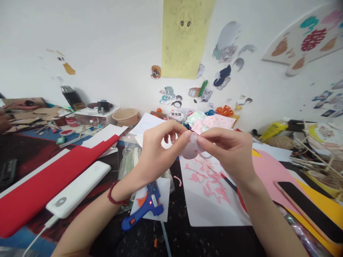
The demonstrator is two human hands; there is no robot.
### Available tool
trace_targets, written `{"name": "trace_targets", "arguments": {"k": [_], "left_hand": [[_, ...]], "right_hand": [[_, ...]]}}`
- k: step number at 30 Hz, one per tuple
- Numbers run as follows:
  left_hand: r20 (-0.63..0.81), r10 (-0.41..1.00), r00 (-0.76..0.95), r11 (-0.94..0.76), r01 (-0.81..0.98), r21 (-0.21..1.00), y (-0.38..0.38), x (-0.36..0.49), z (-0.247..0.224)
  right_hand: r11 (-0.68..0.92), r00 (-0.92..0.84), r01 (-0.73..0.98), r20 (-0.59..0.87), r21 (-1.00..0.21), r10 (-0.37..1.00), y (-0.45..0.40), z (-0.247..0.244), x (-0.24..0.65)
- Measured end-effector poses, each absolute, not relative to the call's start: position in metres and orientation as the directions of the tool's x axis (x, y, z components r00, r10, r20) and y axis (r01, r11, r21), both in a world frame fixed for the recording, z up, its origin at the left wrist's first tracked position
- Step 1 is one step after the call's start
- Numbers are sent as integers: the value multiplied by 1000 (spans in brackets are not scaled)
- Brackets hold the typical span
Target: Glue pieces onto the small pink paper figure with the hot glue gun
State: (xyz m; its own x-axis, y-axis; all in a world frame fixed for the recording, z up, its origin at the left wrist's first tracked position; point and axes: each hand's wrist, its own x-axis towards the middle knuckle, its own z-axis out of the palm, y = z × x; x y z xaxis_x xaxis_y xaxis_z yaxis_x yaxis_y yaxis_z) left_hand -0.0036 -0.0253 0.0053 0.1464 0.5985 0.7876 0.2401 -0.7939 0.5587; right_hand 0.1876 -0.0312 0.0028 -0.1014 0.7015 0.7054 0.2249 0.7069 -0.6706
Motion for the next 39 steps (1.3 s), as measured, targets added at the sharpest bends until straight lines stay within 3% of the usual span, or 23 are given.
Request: {"name": "trace_targets", "arguments": {"k": [4,9,13,16,19,25,33,39], "left_hand": [[742,652,154,-756,204,622,-24,-4,6],[585,773,245,-594,-43,803,-18,-5,8],[602,764,233,-607,-60,793,-15,-6,8],[724,675,143,-738,92,669,-17,-6,8],[862,496,108,-849,271,454,-20,-7,8],[957,239,166,-878,458,140,-20,-6,8],[983,-12,186,-754,644,-131,-19,-3,1],[975,-60,215,-723,664,-191,-21,-4,1]], "right_hand": [[730,-96,219,731,-647,676,-31,2,188],[739,-77,211,743,-640,665,-31,1,188],[743,-59,202,749,-638,659,-30,2,187],[746,-49,200,754,-636,656,-30,2,187],[750,-40,202,760,-630,649,-30,1,187],[770,-37,230,786,-595,618,-31,1,188],[780,-47,247,797,-574,602,-32,0,186],[795,-50,256,814,-550,579,-32,0,186]]}}
